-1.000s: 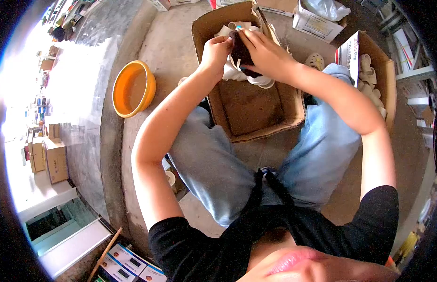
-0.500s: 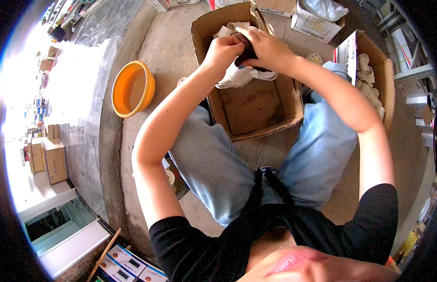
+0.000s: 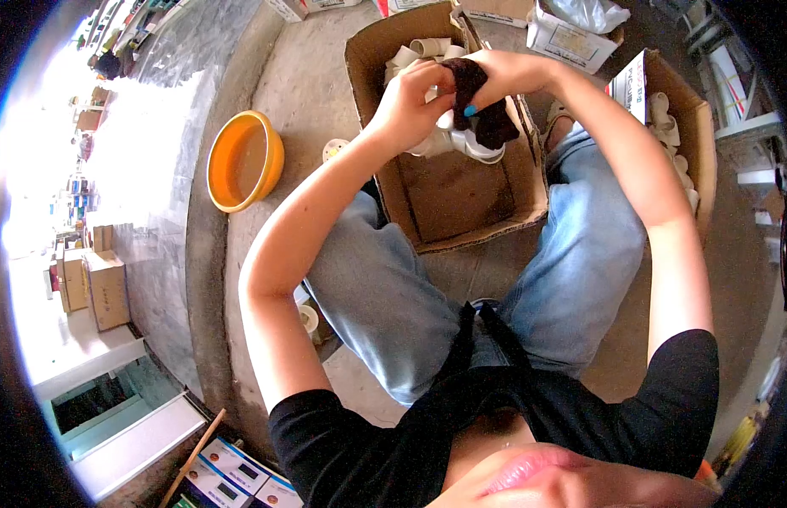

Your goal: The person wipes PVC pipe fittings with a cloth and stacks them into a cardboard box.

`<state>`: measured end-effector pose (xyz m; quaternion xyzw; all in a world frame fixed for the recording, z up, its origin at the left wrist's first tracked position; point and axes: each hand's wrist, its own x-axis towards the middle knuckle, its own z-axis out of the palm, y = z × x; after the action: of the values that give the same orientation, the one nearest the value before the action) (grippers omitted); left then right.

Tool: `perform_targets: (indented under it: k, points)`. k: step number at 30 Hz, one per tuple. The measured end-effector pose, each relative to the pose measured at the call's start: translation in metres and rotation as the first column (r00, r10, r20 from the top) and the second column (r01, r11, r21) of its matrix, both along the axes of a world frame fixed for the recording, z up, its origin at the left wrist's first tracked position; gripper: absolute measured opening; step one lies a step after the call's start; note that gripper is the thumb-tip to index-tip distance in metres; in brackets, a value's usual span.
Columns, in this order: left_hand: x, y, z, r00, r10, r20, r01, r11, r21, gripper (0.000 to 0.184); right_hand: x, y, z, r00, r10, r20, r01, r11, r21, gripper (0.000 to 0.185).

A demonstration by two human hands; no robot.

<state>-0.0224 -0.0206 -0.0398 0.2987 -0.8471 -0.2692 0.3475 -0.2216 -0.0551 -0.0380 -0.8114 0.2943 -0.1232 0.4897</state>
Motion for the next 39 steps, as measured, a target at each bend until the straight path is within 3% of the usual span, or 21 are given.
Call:
perform_targets:
  k: [1, 4, 9, 13, 16, 18, 19, 20, 22, 23, 26, 27, 28, 30, 31, 34, 35, 38, 39]
  points:
    - [0.001, -0.001, 0.007, 0.995, -0.047, 0.093, 0.061, 0.985, -0.162, 0.012, -0.005, 0.001, 0.000, 1.000, 0.018, 0.016, -0.019, 0.998, 0.061, 0.037]
    - [0.004, -0.001, 0.014, 0.977, -0.114, 0.183, 0.179, 0.902, -0.393, 0.016, -0.010, 0.001, -0.004, 0.991, 0.104, 0.089, -0.123, 0.963, 0.239, 0.038]
    - [0.006, -0.012, 0.005, 0.993, -0.007, 0.119, 0.053, 0.920, -0.388, 0.016, -0.006, 0.002, -0.002, 0.995, -0.043, 0.085, 0.034, 0.994, 0.103, 0.041]
    - [0.002, -0.014, 0.003, 0.994, 0.066, 0.089, -0.032, 0.942, -0.335, 0.013, -0.001, 0.008, 0.002, 0.977, -0.203, 0.068, 0.213, 0.958, -0.191, 0.047]
    - [-0.001, -0.011, 0.000, 0.981, 0.151, 0.121, -0.113, 0.954, -0.276, 0.008, 0.008, 0.018, 0.006, 0.923, -0.383, 0.046, 0.356, 0.801, -0.481, 0.053]
    - [-0.008, -0.007, 0.001, 0.973, 0.218, 0.074, -0.225, 0.968, 0.112, 0.006, 0.017, 0.023, 0.002, 0.877, -0.477, 0.063, 0.385, 0.618, -0.686, 0.058]
    - [-0.010, -0.005, 0.001, 0.964, 0.258, 0.062, -0.264, 0.915, 0.305, 0.006, 0.020, 0.025, 0.001, 0.862, -0.507, 0.028, 0.386, 0.619, -0.684, 0.060]
    - [-0.011, -0.005, 0.001, 0.954, 0.295, -0.053, -0.239, 0.854, 0.462, 0.007, 0.022, 0.024, -0.001, 0.858, -0.512, 0.049, 0.361, 0.533, -0.765, 0.060]
    - [-0.014, -0.007, -0.001, 0.877, 0.409, -0.252, -0.110, 0.682, 0.723, 0.010, 0.027, 0.020, -0.015, 0.852, -0.516, 0.093, 0.301, 0.336, -0.892, 0.058]
    - [-0.014, -0.008, -0.003, 0.849, 0.442, -0.289, -0.097, 0.667, 0.738, 0.010, 0.030, 0.017, -0.015, 0.844, -0.531, 0.077, 0.269, 0.295, -0.917, 0.060]
    - [-0.013, -0.021, -0.007, 0.892, 0.364, -0.268, -0.125, 0.768, 0.628, 0.010, 0.025, 0.013, -0.010, 0.867, -0.487, 0.108, 0.394, 0.537, -0.746, 0.059]
    - [-0.012, -0.025, -0.005, 0.918, 0.322, -0.231, -0.172, 0.850, 0.498, 0.012, 0.022, 0.010, -0.007, 0.864, -0.480, 0.150, 0.450, 0.604, -0.657, 0.051]
    - [-0.006, -0.030, 0.000, 0.969, 0.240, -0.054, -0.219, 0.941, 0.260, 0.021, 0.017, 0.010, -0.004, 0.837, -0.543, 0.059, 0.472, 0.664, -0.581, 0.041]
    - [0.006, -0.032, 0.008, 0.987, 0.157, 0.044, -0.153, 0.984, -0.089, 0.027, 0.003, 0.016, 0.023, 0.887, -0.461, 0.019, 0.460, 0.882, -0.097, 0.038]
    - [0.009, -0.029, 0.009, 0.987, 0.147, 0.066, -0.144, 0.989, -0.040, 0.037, -0.006, 0.002, 0.004, 0.902, -0.410, 0.134, 0.411, 0.911, 0.021, 0.036]
    - [0.007, -0.022, 0.010, 0.994, 0.105, -0.033, -0.107, 0.993, -0.057, 0.047, -0.013, 0.004, 0.009, 0.846, -0.507, 0.165, 0.385, 0.795, 0.468, 0.036]
    - [0.007, -0.020, 0.014, 0.990, 0.127, 0.059, -0.113, 0.975, -0.191, 0.051, -0.010, 0.005, 0.009, 0.827, -0.531, 0.183, 0.345, 0.738, 0.580, 0.040]
    - [0.003, -0.017, 0.015, 0.973, 0.219, 0.066, -0.182, 0.917, -0.355, 0.047, -0.002, 0.015, 0.012, 0.730, -0.622, 0.281, 0.248, 0.625, 0.740, 0.038]
    - [0.002, -0.019, 0.013, 0.972, 0.234, 0.010, -0.211, 0.896, -0.391, 0.037, -0.005, 0.013, 0.012, 0.769, -0.580, 0.268, 0.213, 0.628, 0.748, 0.038]
